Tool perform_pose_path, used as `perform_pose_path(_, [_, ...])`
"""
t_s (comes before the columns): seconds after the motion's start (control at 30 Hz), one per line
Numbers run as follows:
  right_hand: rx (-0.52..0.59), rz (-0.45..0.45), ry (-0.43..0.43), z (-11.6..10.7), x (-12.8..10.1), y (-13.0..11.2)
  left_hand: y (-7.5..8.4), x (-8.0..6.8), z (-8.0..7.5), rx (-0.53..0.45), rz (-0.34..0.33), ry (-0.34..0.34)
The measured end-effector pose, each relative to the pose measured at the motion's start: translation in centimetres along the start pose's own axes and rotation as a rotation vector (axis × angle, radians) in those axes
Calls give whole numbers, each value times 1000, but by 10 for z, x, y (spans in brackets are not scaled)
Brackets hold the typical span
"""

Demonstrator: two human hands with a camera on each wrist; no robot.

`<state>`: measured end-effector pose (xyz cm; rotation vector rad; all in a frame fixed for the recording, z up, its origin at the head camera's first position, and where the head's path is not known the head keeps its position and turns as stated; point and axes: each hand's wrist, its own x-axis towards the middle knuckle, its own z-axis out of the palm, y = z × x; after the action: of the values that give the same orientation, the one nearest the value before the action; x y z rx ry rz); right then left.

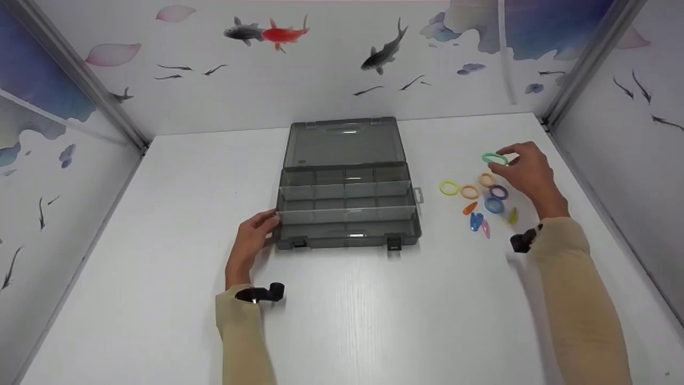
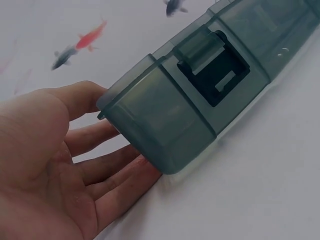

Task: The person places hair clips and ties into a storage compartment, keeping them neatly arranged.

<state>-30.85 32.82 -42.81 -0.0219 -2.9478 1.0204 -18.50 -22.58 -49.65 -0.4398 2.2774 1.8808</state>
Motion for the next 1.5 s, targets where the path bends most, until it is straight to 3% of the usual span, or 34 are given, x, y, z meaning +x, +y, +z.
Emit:
perform_pose_path(0.13, [88,-45,6,10,2,-26,0,2,-4,-23,-41,17])
perform_pose_path(0.33, [139,-105,-10,22,9,-60,2,6,-5,-54,-23,21])
perform_pose_path(0.9, [134,-203,-82,62,18,-120,-1,5,2,-82,-33,28])
perform_pose_path(1.5, [116,-285,-187,109,22,-184,-5,5,1,-42,-15,19])
